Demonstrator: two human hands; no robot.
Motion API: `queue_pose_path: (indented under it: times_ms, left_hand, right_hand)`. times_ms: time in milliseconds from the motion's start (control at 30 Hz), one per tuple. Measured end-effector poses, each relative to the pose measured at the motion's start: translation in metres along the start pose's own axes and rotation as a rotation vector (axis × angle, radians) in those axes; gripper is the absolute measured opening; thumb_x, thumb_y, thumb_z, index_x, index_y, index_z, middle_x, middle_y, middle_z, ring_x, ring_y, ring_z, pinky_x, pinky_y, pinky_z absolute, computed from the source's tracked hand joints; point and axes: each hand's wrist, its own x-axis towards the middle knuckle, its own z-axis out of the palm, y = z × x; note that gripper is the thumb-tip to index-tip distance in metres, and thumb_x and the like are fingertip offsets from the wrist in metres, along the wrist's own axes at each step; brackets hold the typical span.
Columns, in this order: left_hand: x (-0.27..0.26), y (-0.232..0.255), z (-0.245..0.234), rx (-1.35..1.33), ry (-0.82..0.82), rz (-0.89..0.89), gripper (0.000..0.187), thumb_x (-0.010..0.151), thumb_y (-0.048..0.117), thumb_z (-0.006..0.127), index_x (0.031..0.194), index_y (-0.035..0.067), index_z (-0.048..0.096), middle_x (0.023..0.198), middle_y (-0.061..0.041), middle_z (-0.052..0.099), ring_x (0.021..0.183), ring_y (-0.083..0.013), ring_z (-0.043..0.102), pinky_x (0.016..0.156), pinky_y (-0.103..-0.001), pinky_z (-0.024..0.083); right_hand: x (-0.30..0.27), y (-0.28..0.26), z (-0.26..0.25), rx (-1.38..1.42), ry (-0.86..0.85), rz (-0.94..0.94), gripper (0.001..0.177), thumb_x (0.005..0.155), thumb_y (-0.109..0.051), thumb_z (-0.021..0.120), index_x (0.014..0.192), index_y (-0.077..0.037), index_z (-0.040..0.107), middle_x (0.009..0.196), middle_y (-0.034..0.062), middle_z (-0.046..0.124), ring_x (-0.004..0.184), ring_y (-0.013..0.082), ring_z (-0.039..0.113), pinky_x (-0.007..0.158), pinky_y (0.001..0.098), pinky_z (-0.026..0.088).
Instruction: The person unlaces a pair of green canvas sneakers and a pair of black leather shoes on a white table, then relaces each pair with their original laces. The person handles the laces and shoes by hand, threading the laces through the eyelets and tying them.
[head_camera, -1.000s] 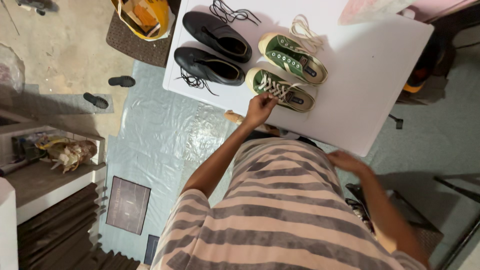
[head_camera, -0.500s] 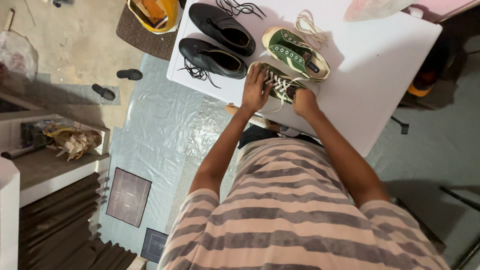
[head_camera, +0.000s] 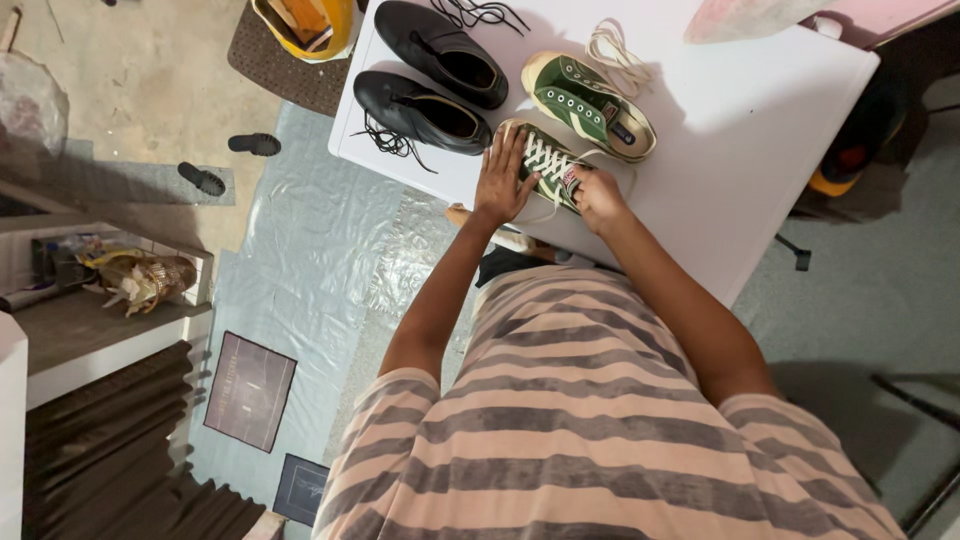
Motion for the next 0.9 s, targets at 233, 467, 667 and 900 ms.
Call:
queue_pose_path:
  times_ms: [233, 467, 667, 900]
  left_hand:
    - [-0.02, 0.001, 0.011, 0.027, 0.031, -0.03, 0.086, 0.104, 0.051, 0.054, 0.164, 0.005, 0.013, 0.173, -0.016, 0.009, 0.159, -0.0347, 0.007, 0.126, -0.055, 0.017]
    - [-0.048, 0.015, 0.001, -0.228, 0.212, -0.054, 0.071, 0.101, 0.032, 0.066, 0.158, 0.005, 0.035, 0.169, -0.022, 0.024, 0.158, -0.0426, 0.017, 0.126, -0.057, 0.024]
    - [-0.079, 0.039, -0.01, -0.287, 0.236, -0.092, 0.062, 0.097, 0.022, 0.07, 0.151, 0.006, 0.044, 0.166, -0.023, 0.029, 0.156, -0.0453, 0.021, 0.125, -0.057, 0.027]
    - [-0.105, 0.063, -0.019, -0.413, 0.34, -0.253, 0.053, 0.093, 0.014, 0.073, 0.142, 0.005, 0.054, 0.161, -0.024, 0.038, 0.154, -0.0434, 0.029, 0.122, -0.05, 0.035]
  right_hand:
    - [-0.052, -0.041, 0.04, -0.382, 0.032, -0.016, 0.025, 0.101, -0.023, 0.057, 0.113, -0.003, 0.066, 0.103, 0.0062, 0.073, 0.086, 0.013, 0.071, 0.072, 0.0238, 0.057]
    - [-0.038, -0.14, 0.024, -1.01, 0.125, -0.536, 0.017, 0.098, -0.02, 0.069, 0.102, -0.004, 0.074, 0.083, 0.004, 0.074, 0.069, 0.018, 0.071, 0.063, 0.0354, 0.055]
    - [0.062, -0.199, 0.011, -1.53, 0.219, -0.889, 0.032, 0.082, -0.011, 0.082, 0.113, -0.006, 0.074, 0.108, 0.0151, 0.073, 0.097, 0.0328, 0.069, 0.087, 0.0407, 0.054]
    - [0.124, -0.186, 0.005, -1.816, 0.275, -0.823, 0.055, 0.067, -0.015, 0.091, 0.115, -0.001, 0.069, 0.104, 0.0229, 0.068, 0.098, 0.0413, 0.064, 0.081, 0.0487, 0.051]
